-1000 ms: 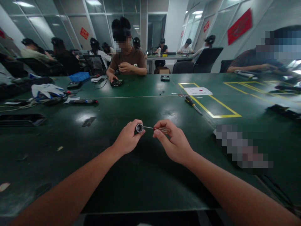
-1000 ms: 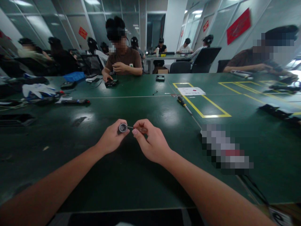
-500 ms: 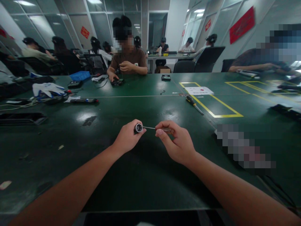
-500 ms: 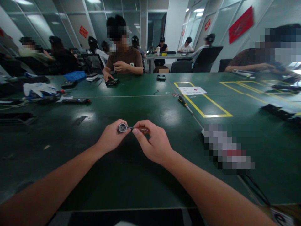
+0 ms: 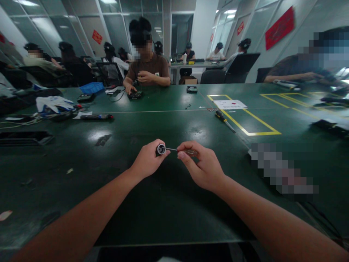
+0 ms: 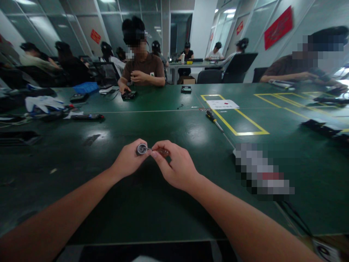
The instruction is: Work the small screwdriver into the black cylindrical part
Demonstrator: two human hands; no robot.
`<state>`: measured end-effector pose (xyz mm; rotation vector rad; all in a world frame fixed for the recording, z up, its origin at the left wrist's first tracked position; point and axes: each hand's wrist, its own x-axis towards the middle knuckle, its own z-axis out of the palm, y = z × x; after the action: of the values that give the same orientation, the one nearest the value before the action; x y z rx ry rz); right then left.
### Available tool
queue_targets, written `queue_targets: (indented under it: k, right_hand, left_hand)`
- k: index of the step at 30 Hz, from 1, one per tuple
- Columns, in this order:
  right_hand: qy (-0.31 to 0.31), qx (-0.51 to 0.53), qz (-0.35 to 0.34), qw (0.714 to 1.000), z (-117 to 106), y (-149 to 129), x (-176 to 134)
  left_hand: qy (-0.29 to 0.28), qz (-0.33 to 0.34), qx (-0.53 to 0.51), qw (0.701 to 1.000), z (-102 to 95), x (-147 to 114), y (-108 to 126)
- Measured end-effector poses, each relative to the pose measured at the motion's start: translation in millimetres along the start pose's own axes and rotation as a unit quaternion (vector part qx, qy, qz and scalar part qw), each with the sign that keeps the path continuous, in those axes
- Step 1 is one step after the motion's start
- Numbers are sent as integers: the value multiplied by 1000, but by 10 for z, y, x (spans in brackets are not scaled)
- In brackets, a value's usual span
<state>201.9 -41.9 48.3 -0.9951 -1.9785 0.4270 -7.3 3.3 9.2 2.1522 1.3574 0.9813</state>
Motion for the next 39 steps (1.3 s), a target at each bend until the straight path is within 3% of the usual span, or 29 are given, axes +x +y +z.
queue_targets:
  k: [39]
  right_hand:
    - [-10,-7,-21,1000,5,-1,1]
  left_hand:
    - [-25,10,2,1000,-17,1,18]
